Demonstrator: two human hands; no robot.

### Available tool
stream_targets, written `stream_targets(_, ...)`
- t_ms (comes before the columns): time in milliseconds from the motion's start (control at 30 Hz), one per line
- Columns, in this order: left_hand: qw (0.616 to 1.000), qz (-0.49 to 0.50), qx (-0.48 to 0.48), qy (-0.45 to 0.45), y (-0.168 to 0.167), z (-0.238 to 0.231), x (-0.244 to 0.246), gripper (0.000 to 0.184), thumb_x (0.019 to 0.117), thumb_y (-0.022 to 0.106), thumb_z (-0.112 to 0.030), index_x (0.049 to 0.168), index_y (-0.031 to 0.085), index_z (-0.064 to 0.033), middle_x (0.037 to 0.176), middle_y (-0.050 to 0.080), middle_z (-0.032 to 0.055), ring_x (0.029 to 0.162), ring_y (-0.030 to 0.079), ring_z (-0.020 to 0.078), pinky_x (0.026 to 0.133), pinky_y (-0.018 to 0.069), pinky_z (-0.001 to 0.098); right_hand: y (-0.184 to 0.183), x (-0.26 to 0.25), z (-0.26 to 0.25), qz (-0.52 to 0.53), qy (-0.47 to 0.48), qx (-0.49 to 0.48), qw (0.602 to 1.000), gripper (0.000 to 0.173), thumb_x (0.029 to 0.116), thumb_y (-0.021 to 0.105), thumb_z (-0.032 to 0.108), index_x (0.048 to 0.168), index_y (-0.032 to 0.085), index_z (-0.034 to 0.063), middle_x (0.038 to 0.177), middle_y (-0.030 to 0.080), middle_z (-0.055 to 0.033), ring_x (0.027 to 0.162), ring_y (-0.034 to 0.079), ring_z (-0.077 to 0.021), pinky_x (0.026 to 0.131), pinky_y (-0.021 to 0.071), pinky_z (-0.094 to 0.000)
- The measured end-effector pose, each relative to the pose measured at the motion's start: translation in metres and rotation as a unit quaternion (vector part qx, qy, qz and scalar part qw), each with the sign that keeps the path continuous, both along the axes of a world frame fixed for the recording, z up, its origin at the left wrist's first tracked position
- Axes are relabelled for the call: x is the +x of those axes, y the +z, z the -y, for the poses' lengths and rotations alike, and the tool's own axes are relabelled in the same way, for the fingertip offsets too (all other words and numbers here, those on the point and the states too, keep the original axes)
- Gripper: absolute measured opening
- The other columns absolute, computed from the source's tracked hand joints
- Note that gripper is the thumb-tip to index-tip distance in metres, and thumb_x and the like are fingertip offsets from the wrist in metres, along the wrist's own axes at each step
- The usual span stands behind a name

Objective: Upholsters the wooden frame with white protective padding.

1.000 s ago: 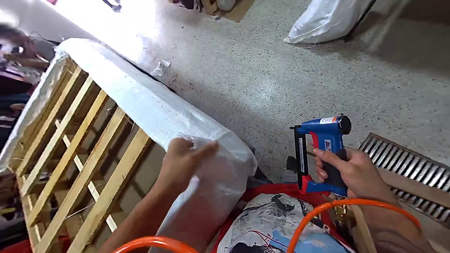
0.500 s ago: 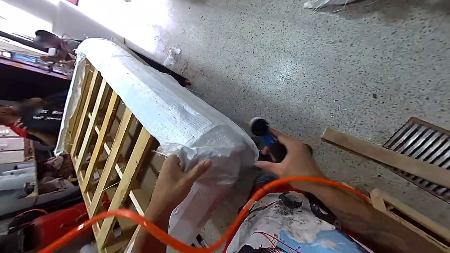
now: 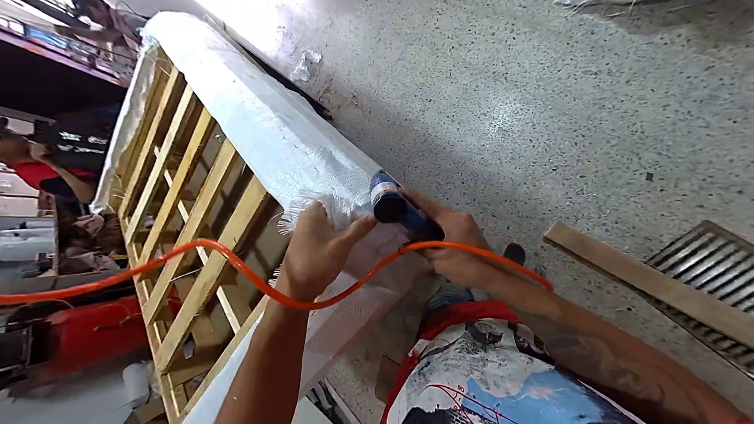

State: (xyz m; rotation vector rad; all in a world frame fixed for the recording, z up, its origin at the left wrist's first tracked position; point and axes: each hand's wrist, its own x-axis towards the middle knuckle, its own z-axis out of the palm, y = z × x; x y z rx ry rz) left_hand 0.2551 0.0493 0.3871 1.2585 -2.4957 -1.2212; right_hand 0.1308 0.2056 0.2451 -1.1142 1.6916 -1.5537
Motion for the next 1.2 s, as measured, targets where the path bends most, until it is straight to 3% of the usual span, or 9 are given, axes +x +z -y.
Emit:
stream_targets(167, 0.955, 0.138, -0.258, -0.057, 0.022, 0.018, -0.009, 0.038, 0.0849, 0.081, -0.049, 0.083, 0.072, -0.0122, 0.067, 0.067, 0.0021, 0.06, 0.064, 0.0166, 0.057, 0.0534, 0.0456, -0.006, -0.017, -0.003, 0.041, 0.021, 0.02, 0.999, 0.083, 0.0822, 0.084, 0.014, 0.155, 0.046, 0.0275, 0.096, 0.073, 0.0013, 0.078, 0.069, -0.0073, 0.071, 0.0608, -0.0327)
stream_targets(267, 0.868, 0.094, -0.472, -0.124, 0.043, 0.008, -0.015, 0.039, 0.099, 0.066, -0.044, 0.108, 0.07, -0.0063, 0.099, 0.071, 0.014, 0.093, 0.069, 0.0297, 0.083, 0.0557, 0.053, -0.018, -0.018, 0.001, 0.052, 0.015, 0.0, 0.999, 0.083, 0.0817, 0.08, 0.013, 0.155, 0.044, 0.0255, 0.092, 0.074, 0.0036, 0.073, 0.069, -0.0075, 0.068, 0.062, -0.0336)
stream_targets(333, 0.844, 0.066, -0.471, -0.248, 0.045, -0.004, -0.018, 0.038, 0.1003, 0.064, -0.037, 0.118, 0.065, -0.003, 0.121, 0.064, 0.0195, 0.118, 0.06, 0.0354, 0.101, 0.0478, 0.0533, -0.021, -0.015, 0.002, 0.065, 0.007, -0.012, 0.998, 0.082, 0.083, 0.08, 0.013, 0.156, 0.043, 0.0214, 0.087, 0.072, 0.0041, 0.07, 0.067, -0.0077, 0.066, 0.0605, -0.0325)
stream_targets(433, 0.794, 0.157, -0.375, -0.453, -0.002, -0.007, -0.021, 0.044, 0.1005, 0.058, -0.047, 0.118, 0.071, -0.0082, 0.127, 0.068, 0.0117, 0.124, 0.061, 0.03, 0.114, 0.0417, 0.0534, -0.023, -0.015, 0.001, 0.09, 0.005, -0.026, 0.996, 0.085, 0.0823, 0.082, 0.009, 0.157, 0.042, 0.019, 0.09, 0.074, 0.0002, 0.074, 0.07, -0.0108, 0.071, 0.0623, -0.0352)
stream_targets(500, 0.756, 0.173, -0.357, -0.52, -0.032, -0.001, -0.028, 0.038, 0.101, 0.058, -0.043, 0.109, 0.074, -0.0096, 0.108, 0.07, 0.0093, 0.107, 0.066, 0.0281, 0.1, 0.0492, 0.0505, -0.024, -0.018, -0.001, 0.107, 0.001, -0.016, 0.994, 0.085, 0.0821, 0.083, 0.007, 0.157, 0.044, 0.0211, 0.101, 0.074, -0.0035, 0.084, 0.071, -0.0133, 0.079, 0.0621, -0.0376)
stream_targets(567, 0.764, 0.139, -0.317, -0.544, -0.043, 0.007, -0.038, 0.029, 0.1017, 0.059, -0.036, 0.094, 0.074, -0.0131, 0.087, 0.066, 0.0026, 0.085, 0.065, 0.0207, 0.077, 0.0544, 0.0412, -0.033, -0.024, -0.006, 0.136, 0.009, -0.009, 0.991, 0.086, 0.0842, 0.084, 0.01, 0.158, 0.042, 0.0227, 0.102, 0.074, -0.0016, 0.088, 0.071, -0.0109, 0.084, 0.061, -0.0346)
stream_targets(733, 0.803, 0.087, -0.292, -0.512, -0.047, 0.024, -0.04, 0.027, 0.0979, 0.062, -0.039, 0.082, 0.073, -0.0198, 0.072, 0.061, -0.0083, 0.063, 0.059, 0.0061, 0.055, 0.0497, 0.0294, -0.07, -0.019, -0.019, 0.194, -0.016, -0.001, 0.981, 0.094, 0.0779, 0.089, 0.007, 0.158, 0.042, 0.0259, 0.108, 0.075, -0.0012, 0.09, 0.073, -0.011, 0.085, 0.0632, -0.0345)
stream_targets(1000, 0.796, 0.022, -0.335, -0.504, -0.05, 0.028, -0.037, 0.023, 0.0984, 0.066, -0.031, 0.084, 0.076, -0.0157, 0.072, 0.065, -0.0024, 0.067, 0.062, 0.0119, 0.059, 0.0508, 0.0314, -0.093, -0.009, 0.008, 0.329, -0.056, -0.062, 0.941, 0.098, 0.0771, 0.089, 0.006, 0.159, 0.039, 0.0189, 0.105, 0.074, -0.0059, 0.091, 0.074, -0.0165, 0.084, 0.0644, -0.0359)
stream_targets(1200, 0.801, 0.125, -0.462, -0.359, 0.049, 0.042, 0.005, 0.046, 0.0936, 0.065, -0.057, 0.102, 0.076, -0.0132, 0.074, 0.067, 0.0035, 0.068, 0.064, 0.0206, 0.067, 0.0528, 0.045, -0.074, -0.038, -0.017, 0.171, -0.092, 0.061, 0.979, 0.086, 0.0797, 0.09, 0.027, 0.155, 0.048, 0.0283, 0.096, 0.073, -0.002, 0.079, 0.069, -0.0147, 0.074, 0.0614, -0.0415)
